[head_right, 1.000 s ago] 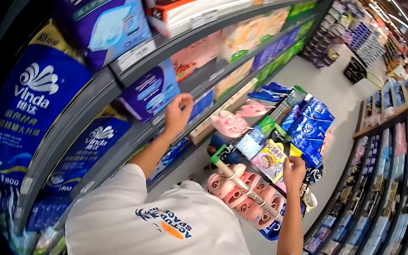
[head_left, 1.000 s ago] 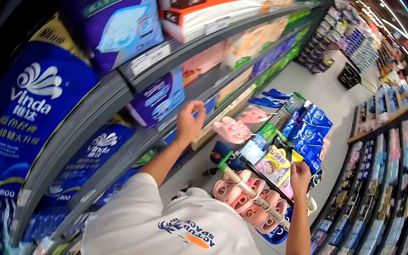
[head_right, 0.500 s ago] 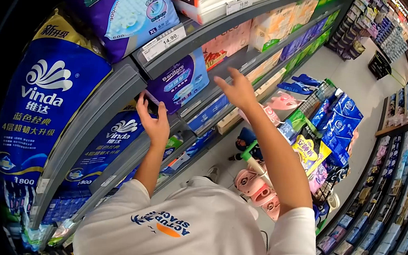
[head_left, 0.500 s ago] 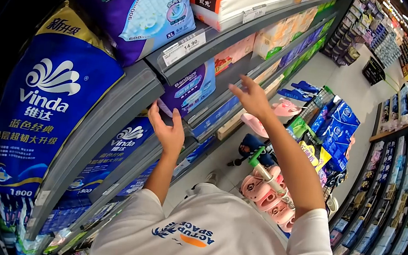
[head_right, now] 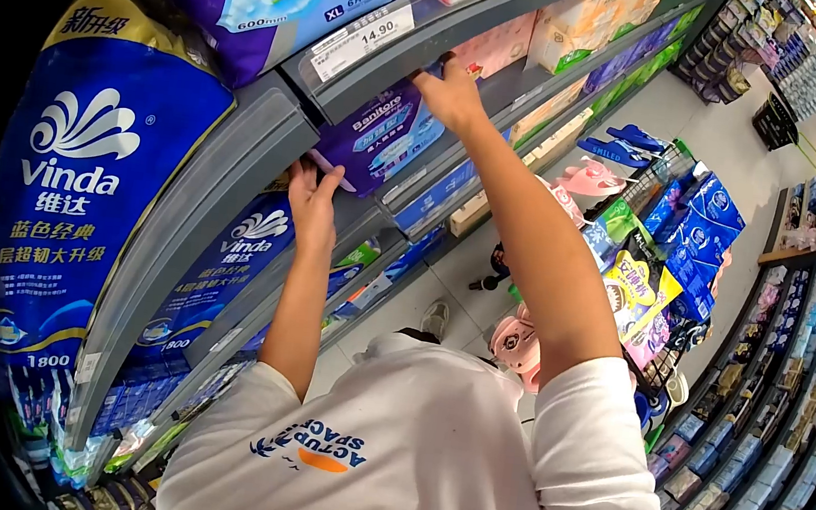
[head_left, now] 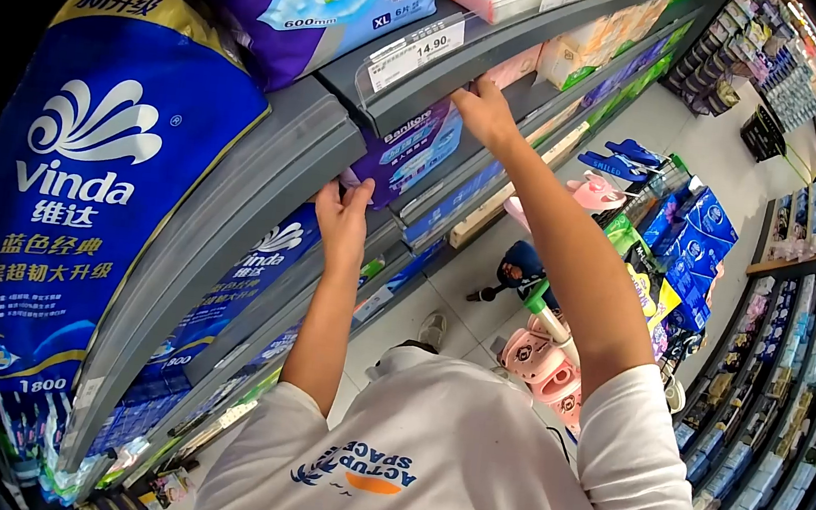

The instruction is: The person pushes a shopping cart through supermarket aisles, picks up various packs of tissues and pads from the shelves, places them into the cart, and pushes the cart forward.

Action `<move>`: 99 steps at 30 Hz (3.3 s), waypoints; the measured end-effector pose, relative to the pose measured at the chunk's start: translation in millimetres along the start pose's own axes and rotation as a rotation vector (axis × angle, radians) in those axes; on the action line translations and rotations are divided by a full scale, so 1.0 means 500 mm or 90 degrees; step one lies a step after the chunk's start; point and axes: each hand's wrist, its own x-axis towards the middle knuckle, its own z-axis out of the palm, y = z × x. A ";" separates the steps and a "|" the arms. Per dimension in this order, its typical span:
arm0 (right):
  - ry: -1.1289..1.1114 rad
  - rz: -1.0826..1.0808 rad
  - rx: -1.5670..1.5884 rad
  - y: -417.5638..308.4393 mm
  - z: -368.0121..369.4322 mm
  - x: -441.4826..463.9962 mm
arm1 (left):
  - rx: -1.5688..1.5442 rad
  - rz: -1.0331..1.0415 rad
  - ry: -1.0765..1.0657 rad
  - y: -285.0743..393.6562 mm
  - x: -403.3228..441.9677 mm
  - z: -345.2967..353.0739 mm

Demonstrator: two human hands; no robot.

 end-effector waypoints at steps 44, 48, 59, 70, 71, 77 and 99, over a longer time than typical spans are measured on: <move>0.161 0.220 0.581 0.142 -0.070 -0.220 | -0.235 -0.249 -0.156 -0.020 -0.048 0.061; 0.193 0.166 0.589 0.095 -0.092 -0.256 | -0.246 -0.299 -0.189 -0.009 -0.054 0.093; 0.221 -0.012 0.437 0.013 -0.250 -0.376 | -0.287 -0.395 -0.298 -0.042 -0.118 0.182; 0.439 -0.046 0.333 0.065 -0.484 -0.513 | -0.433 -0.565 -0.526 -0.094 -0.195 0.392; 0.464 -0.035 0.298 0.072 -0.513 -0.519 | -0.445 -0.578 -0.550 -0.098 -0.198 0.412; 0.544 -0.004 0.255 0.105 -0.683 -0.532 | -0.488 -0.605 -0.736 -0.129 -0.188 0.572; 0.477 0.096 -0.061 0.406 -0.887 -0.387 | -0.520 -0.783 -0.487 -0.575 -0.232 0.878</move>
